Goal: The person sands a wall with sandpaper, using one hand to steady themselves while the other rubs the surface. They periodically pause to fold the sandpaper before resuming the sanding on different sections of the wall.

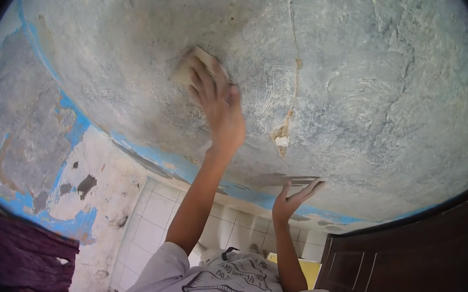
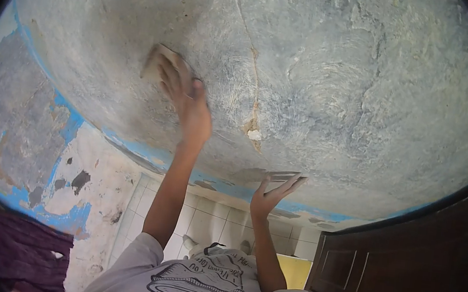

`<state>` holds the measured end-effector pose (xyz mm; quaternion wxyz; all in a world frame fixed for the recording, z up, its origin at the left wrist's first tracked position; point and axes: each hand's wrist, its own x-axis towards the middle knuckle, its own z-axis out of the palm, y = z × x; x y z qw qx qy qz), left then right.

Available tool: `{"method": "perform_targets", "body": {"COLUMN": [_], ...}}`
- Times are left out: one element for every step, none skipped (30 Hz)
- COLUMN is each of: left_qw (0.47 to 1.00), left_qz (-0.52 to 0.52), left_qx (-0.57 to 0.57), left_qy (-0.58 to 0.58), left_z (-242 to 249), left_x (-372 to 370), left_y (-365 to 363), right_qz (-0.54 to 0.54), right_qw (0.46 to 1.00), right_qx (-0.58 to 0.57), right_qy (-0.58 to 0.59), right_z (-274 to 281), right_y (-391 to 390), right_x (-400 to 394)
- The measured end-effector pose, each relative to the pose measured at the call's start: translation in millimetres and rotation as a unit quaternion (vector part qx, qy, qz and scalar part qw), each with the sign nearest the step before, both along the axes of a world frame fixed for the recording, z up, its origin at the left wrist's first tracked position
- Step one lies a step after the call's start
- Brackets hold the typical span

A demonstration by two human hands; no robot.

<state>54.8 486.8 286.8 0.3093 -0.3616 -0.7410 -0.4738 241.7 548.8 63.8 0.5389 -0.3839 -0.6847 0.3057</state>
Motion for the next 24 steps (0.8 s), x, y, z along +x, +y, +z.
{"method": "perform_targets", "body": {"left_qw": [1.0,1.0,1.0,0.999,0.995,0.994,0.992,0.992,0.992,0.992,0.995,0.997,0.999,1.0,1.0,0.999,0.998,0.998,0.998,0.998,0.997,0.997,0.998,0.995], "left_qz": [0.01,0.0,-0.011,-0.037,-0.065,-0.071,-0.076,-0.074,-0.073,-0.073,-0.065,-0.057,-0.036,-0.015,-0.017,-0.019,-0.02,-0.013,-0.005,0.002,-0.002,-0.008,-0.03,-0.052], "left_qx": [-0.012,-0.007,-0.003,0.001,0.005,0.002,-0.003,0.003,0.012,0.019,0.021,0.022,0.005,-0.01,-0.018,-0.028,-0.039,-0.044,-0.05,-0.057,-0.065,-0.074,-0.057,-0.039], "left_qy": [0.011,0.017,0.023,-0.028,-0.078,-0.085,-0.098,-0.102,-0.102,-0.101,-0.07,-0.039,-0.016,0.007,0.017,0.028,0.038,0.038,0.038,0.036,0.033,0.031,-0.023,-0.075], "left_z": [-16.9,-46.9,-85.0,-120.8,-156.4,-199.3,-228.4,-224.6,-208.1,-186.7,-154.8,-115.0,-75.8,-39.7,-7.2,21.9,33.0,27.2,13.8,-3.8,-32.3,-70.2,-113.3,-159.4], "left_x": [0.2,4.2,12.7,28.9,44.7,53.7,61.9,64.2,61.4,56.8,46.4,33.3,23.5,17.7,18.0,19.8,22.3,22.8,22.1,21.3,22.6,27.7,40.9,58.5], "left_y": [3.2,8.4,14.0,16.3,18.3,20.9,19.2,16.9,16.1,14.2,12.7,11.8,9.9,8.1,5.4,1.9,0.0,2.9,7.9,13.1,16.5,19.4,22.6,24.7], "right_qz": [0.011,0.022,0.031,0.028,0.024,0.018,0.019,0.02,0.02,0.023,0.025,0.028,0.035,0.043,0.05,0.058,0.065,0.072,0.084,0.095,0.105,0.107,0.11,0.113], "right_qw": [1.0,0.999,0.999,0.999,0.999,0.999,0.999,0.999,0.999,0.999,0.999,0.999,0.999,0.998,0.998,0.997,0.997,0.996,0.996,0.995,0.994,0.994,0.994,0.993], "right_qx": [-0.006,-0.014,-0.023,-0.012,-0.001,0.008,0.004,0.003,0.005,0.009,0.01,0.011,0.004,-0.001,-0.003,-0.005,-0.01,-0.014,-0.012,-0.011,-0.012,-0.014,-0.013,-0.01], "right_qy": [0.01,0.021,0.033,0.031,0.031,0.028,0.03,0.034,0.041,0.035,0.028,0.02,0.03,0.04,0.049,0.049,0.047,0.046,0.042,0.037,0.032,0.024,0.018,0.014], "right_z": [0.0,-0.3,-0.9,-3.7,-8.2,-11.8,-13.0,-11.0,-7.5,-6.2,-7.3,-8.4,-8.3,-6.6,-3.9,-1.0,1.4,3.1,3.5,3.0,1.9,1.2,2.2,3.6], "right_y": [1.2,1.1,0.6,1.7,4.3,4.3,-0.1,-0.6,3.0,6.0,5.7,4.1,2.0,1.1,2.9,3.7,1.9,1.9,3.2,3.7,2.3,0.5,1.1,2.7], "right_x": [-0.5,-0.6,-0.7,-3.1,-6.8,-7.0,-3.9,-4.7,-7.3,-7.1,-4.4,-1.6,-0.2,-0.1,0.3,1.8,5.1,8.1,12.3,17.1,23.1,28.8,32.2,34.5]}}
